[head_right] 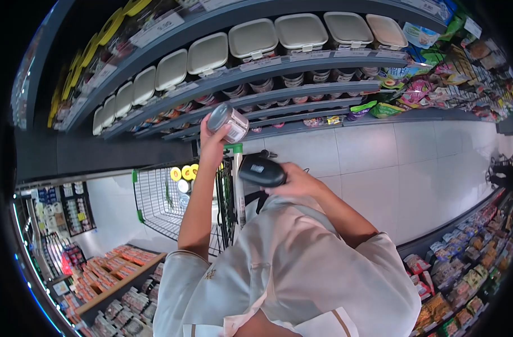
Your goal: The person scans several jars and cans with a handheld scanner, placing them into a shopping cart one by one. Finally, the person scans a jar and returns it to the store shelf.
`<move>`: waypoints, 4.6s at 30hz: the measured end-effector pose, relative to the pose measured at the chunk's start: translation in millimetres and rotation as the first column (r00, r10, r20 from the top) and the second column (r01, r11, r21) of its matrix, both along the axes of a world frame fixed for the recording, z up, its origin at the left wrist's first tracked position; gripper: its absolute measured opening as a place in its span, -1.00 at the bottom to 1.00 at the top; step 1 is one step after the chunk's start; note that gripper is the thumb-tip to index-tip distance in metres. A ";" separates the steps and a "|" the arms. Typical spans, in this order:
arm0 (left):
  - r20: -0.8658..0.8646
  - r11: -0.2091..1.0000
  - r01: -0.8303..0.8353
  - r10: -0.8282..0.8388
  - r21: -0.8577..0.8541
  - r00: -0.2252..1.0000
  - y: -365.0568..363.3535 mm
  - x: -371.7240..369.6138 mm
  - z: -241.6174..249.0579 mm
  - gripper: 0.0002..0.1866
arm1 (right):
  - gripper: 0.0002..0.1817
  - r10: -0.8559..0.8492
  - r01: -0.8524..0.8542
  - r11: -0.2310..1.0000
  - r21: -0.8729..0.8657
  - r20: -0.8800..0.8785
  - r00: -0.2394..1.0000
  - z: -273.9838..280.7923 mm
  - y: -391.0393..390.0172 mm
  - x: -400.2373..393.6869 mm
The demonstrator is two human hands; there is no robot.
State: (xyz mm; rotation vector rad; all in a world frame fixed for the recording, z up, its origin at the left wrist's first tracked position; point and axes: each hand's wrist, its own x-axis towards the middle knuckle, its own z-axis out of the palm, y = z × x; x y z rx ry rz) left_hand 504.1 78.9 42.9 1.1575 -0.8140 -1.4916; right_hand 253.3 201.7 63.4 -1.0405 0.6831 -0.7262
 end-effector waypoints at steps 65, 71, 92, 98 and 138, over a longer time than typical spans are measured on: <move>0.145 0.248 -0.860 0.928 0.447 0.343 308.3 500.9 -290.3 -0.61 | -0.51 0.549 -0.268 0.768 0.582 -0.382 0.744 -4.6 0.4 277.1; 0.213 0.107 -0.827 0.941 0.551 0.264 297.6 548.7 -359.5 -0.72 | -0.43 0.491 -0.177 0.760 0.625 -0.375 0.786 -12.1 -1.2 287.5; 0.380 0.112 -0.784 0.827 0.610 0.414 320.9 574.1 -375.1 -0.26 | -0.67 0.648 -0.355 0.755 0.551 -0.547 0.529 -7.9 -4.9 308.4; 0.670 0.188 -0.962 0.691 0.196 0.271 278.7 547.1 -309.7 -0.50 | -0.74 0.494 -0.302 0.853 0.426 -0.474 0.729 -18.6 13.0 297.1; 0.330 0.807 -0.567 0.587 -0.164 0.739 -159.8 17.2 -51.4 -0.36 | -0.57 -0.126 -0.096 0.919 -0.383 -0.515 0.848 1.6 28.1 35.8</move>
